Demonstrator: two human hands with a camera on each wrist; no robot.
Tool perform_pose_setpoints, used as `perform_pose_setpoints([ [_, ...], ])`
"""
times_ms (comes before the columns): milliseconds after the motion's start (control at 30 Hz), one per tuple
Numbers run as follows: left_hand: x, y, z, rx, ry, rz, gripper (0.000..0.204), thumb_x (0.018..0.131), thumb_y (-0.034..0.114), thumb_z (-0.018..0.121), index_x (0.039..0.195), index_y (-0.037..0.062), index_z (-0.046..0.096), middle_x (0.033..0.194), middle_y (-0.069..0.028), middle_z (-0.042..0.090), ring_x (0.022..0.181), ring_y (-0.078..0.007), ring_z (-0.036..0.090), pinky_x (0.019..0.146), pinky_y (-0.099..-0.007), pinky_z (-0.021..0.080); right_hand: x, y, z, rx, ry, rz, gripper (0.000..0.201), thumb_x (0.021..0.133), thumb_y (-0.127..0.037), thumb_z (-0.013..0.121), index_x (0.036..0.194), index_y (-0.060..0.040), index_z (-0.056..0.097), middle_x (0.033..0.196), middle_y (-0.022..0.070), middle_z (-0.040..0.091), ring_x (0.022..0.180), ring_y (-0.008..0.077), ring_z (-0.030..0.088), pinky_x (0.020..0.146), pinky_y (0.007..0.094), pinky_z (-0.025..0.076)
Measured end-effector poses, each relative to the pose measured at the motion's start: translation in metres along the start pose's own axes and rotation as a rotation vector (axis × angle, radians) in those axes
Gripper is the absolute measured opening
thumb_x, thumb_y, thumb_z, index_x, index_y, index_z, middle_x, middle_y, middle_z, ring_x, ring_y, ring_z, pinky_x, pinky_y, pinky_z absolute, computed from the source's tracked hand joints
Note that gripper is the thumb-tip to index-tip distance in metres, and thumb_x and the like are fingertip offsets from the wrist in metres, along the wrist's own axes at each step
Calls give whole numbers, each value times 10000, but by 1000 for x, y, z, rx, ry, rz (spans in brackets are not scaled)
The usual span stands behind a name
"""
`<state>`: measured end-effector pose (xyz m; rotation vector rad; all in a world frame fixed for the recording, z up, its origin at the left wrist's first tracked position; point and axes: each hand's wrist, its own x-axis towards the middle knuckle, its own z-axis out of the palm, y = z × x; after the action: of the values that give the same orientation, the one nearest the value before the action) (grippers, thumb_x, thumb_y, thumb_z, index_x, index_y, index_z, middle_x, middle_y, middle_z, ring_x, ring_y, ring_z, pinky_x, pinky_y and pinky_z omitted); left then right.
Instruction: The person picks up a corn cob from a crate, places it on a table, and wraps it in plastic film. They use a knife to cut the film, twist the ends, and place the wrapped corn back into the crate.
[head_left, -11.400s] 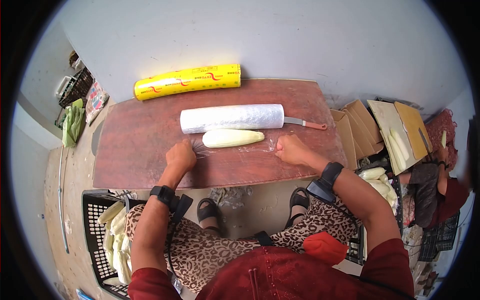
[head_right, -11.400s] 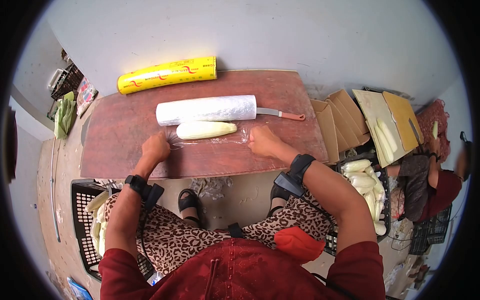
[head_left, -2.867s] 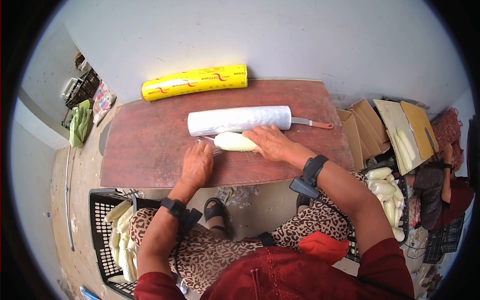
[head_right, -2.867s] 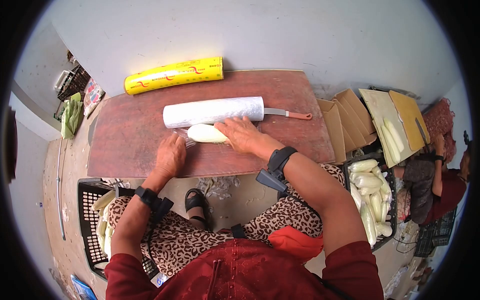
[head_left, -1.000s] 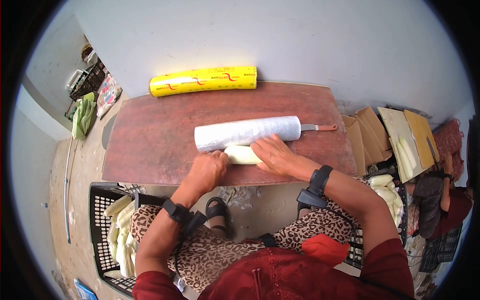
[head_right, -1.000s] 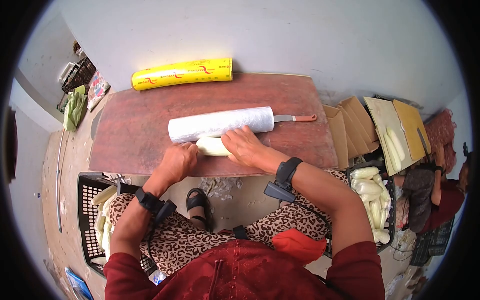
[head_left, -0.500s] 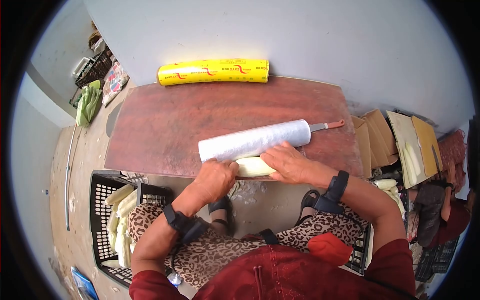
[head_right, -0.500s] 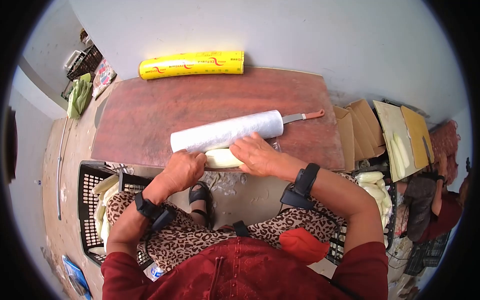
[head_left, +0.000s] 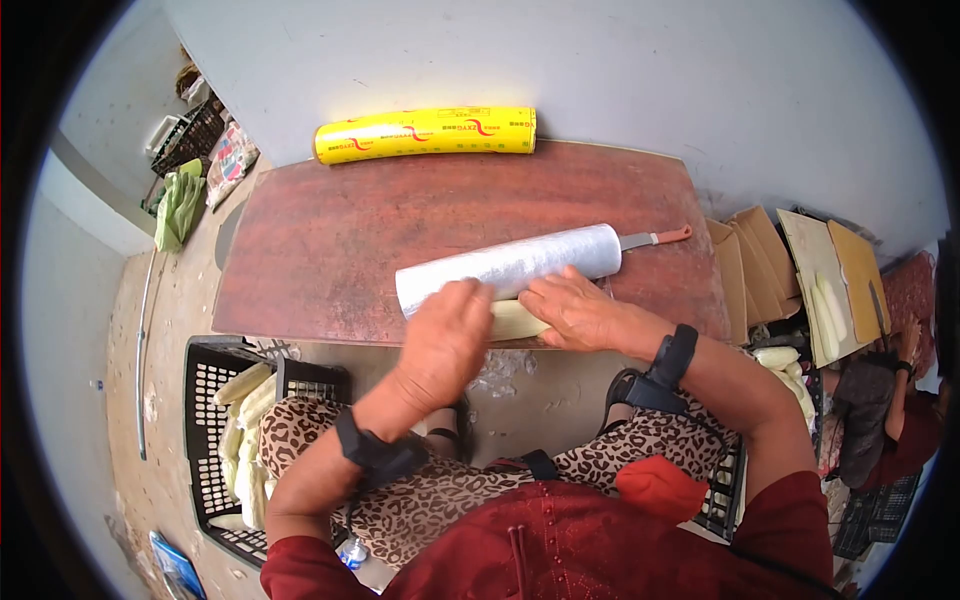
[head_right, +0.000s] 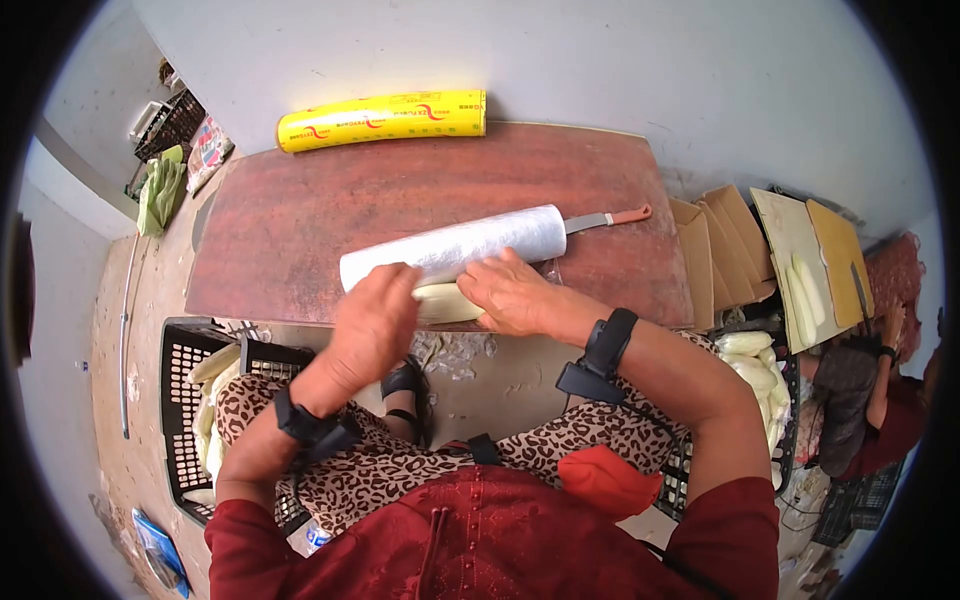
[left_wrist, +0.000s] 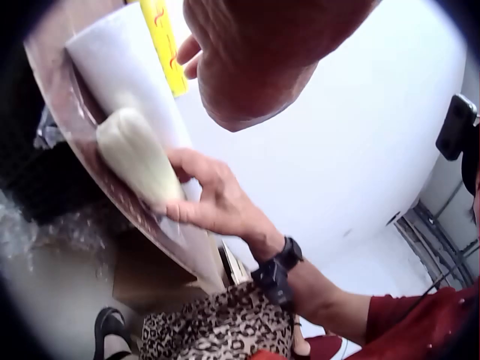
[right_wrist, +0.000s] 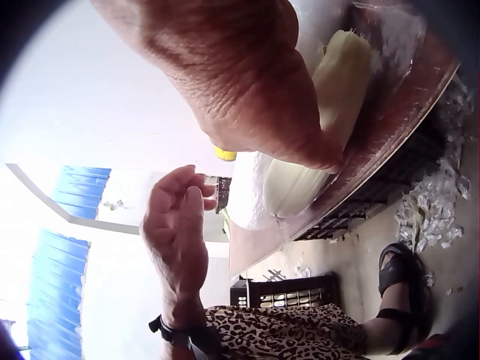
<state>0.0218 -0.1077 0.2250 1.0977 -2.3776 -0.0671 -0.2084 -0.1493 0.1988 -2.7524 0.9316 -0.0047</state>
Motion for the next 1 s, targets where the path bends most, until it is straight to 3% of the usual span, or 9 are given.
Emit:
perform_pose_setpoints([
  [100,-8,27,25,6,-13,95,536,745,137,706,1211,-43,510,1132,-193,543,1042,-349,543,904,-450,442,-1,3,9,23,133,-18,398,739,-191,732,1053,-54,529,1026,99,532,1006,272,534,861,405,372],
  [233,-16,25,52,85,-96,68,667,704,208,753,1254,-54,481,1206,-193,515,1158,-338,488,989,-453,376,2,5,5,41,84,-39,405,746,-197,729,1071,-58,532,1047,95,540,1015,267,534,872,405,366],
  [333,-19,16,59,172,-78,-9,638,718,226,742,1237,-48,494,1185,-183,524,1133,-327,502,950,-430,400,-1,3,1,28,62,-41,392,751,-204,728,1061,-61,536,1045,92,543,1017,265,534,878,409,361],
  [500,-15,8,61,273,-80,76,467,756,173,640,1158,-43,541,1122,-154,536,1050,-285,519,874,-392,419,0,1,2,17,66,-16,375,755,-200,730,1047,-65,537,1030,83,541,1024,260,532,883,410,361],
  [600,-14,6,62,257,-38,126,416,754,145,590,1123,-45,557,1087,-144,544,1009,-271,523,844,-380,422,3,-2,-4,3,-19,29,330,776,-162,705,1044,-39,558,1059,111,578,1055,285,552,887,439,378],
  [800,-11,3,58,232,-22,181,411,752,137,571,1117,-51,557,1081,-142,552,997,-271,526,850,-379,427,25,11,-17,228,-94,164,232,827,-77,607,1048,-4,603,949,200,625,950,390,589,820,483,454],
  [900,-11,2,60,216,-27,178,407,758,134,564,1119,-51,557,1098,-148,553,1008,-274,526,870,-386,421,36,18,-21,167,62,148,194,837,-53,579,1013,23,611,868,214,624,868,418,595,782,466,476],
  [933,-11,2,59,207,-32,172,406,759,135,563,1120,-51,557,1101,-148,553,1011,-275,525,873,-387,419,39,19,-23,186,73,185,257,827,-62,600,1067,30,607,920,206,615,916,394,589,816,460,470],
  [1000,-10,2,57,180,-43,153,410,761,139,569,1125,-50,554,1100,-145,552,1018,-273,522,882,-384,409,43,21,-23,177,247,143,221,810,-51,629,1010,40,607,936,215,606,917,408,594,799,472,480],
])
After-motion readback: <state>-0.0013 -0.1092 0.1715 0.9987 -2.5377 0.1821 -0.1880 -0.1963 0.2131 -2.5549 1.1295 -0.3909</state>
